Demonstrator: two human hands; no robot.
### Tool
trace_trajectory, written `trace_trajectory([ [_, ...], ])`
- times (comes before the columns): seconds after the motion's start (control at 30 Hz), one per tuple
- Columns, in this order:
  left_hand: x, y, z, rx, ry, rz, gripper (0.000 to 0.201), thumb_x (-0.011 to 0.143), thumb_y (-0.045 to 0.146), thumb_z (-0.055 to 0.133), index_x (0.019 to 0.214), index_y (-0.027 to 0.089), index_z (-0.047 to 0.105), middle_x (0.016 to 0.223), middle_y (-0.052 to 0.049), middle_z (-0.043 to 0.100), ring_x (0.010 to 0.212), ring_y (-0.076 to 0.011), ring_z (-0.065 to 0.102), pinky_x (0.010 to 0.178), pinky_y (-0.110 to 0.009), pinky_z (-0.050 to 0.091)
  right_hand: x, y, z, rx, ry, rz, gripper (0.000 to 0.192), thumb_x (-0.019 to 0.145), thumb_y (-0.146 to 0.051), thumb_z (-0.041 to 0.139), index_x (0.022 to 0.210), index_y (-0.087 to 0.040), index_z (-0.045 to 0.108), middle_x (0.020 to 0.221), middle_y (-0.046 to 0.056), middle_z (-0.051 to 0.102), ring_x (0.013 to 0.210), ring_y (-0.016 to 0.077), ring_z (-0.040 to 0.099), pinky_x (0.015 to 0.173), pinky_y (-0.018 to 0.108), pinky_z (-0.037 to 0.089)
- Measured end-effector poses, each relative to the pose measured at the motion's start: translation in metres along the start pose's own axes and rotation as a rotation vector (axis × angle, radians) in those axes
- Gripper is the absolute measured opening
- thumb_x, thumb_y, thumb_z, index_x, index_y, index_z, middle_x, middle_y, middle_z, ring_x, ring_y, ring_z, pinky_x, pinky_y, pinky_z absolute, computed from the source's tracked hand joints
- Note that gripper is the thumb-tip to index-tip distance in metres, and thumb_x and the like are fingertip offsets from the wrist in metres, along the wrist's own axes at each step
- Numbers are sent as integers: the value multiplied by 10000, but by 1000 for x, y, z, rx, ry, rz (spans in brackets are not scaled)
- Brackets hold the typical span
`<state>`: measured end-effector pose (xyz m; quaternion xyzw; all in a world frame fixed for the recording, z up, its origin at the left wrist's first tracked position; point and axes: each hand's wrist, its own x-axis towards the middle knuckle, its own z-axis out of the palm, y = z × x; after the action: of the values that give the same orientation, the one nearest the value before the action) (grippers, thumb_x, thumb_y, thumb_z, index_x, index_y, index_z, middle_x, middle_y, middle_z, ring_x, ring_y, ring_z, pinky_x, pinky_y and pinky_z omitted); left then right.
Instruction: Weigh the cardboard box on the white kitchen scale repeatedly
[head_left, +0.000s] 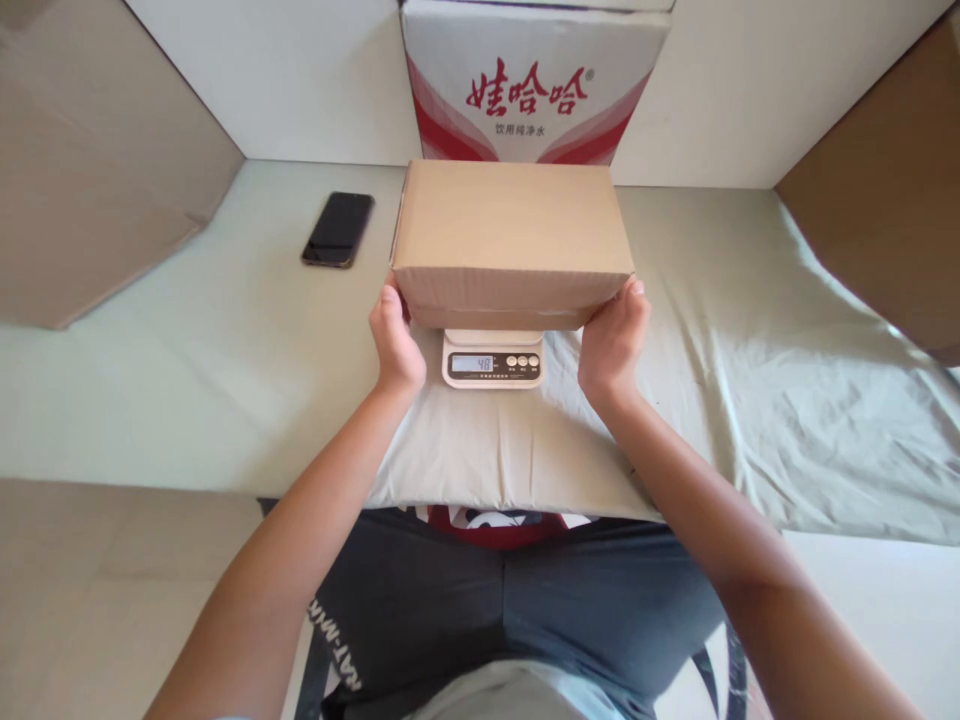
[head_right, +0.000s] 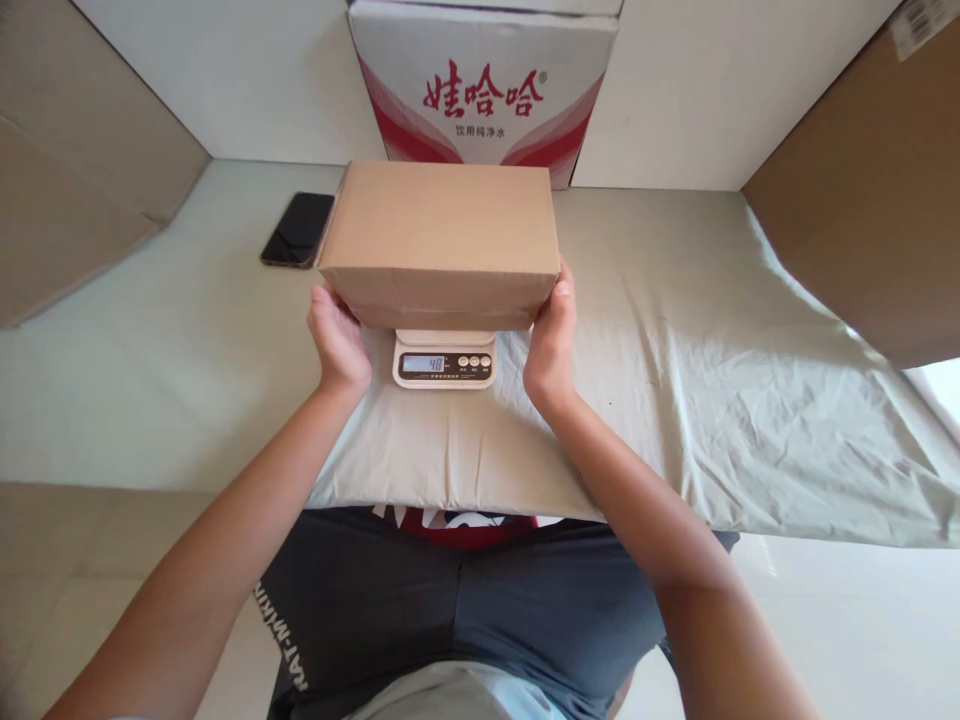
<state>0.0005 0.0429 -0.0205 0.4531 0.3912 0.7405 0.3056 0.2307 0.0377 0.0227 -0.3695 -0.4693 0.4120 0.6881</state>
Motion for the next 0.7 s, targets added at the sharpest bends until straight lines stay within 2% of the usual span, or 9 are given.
trace_trajectory([
  [0.2,-1,-2,1,36,12,-22,753,967,844,449,1249,224,772,1292,-120,765,1448,-317,622,1235,-445,482,-8,-7,9,-65,15,-19,465,993,-674,410,1201,-379,704,1305,16,740,1537,284,532,1344,540,422],
  [0.4,8,5,2,34,-59,-13,746,955,859,444,1206,246,787,1320,-119,764,1464,-322,611,1271,-473,449,3,2,5,-88,15,-51,474,965,-705,438,1215,-383,681,1377,-7,703,1586,285,474,1368,532,393],
  [0.57,42,14,13,65,-147,-33,786,964,878,386,1179,230,776,1373,-96,756,1526,-314,553,1331,-486,375,45,7,5,-126,25,-176,630,926,-822,400,1318,-402,659,1415,-19,685,1641,294,413,1409,526,332],
  [0.63,63,6,21,40,-159,-91,788,985,860,365,1212,213,754,1422,-94,741,1559,-303,516,1335,-472,369,64,12,8,-164,26,-244,722,882,-892,419,1406,-434,613,1493,-40,650,1665,270,373,1423,482,311],
  [0.7,85,-12,30,-6,-140,-146,815,1025,827,266,1255,192,722,1433,-102,734,1600,-265,462,1339,-452,355,80,20,12,-202,17,-306,824,846,-919,472,1521,-448,517,1621,-63,562,1692,242,319,1444,440,251],
])
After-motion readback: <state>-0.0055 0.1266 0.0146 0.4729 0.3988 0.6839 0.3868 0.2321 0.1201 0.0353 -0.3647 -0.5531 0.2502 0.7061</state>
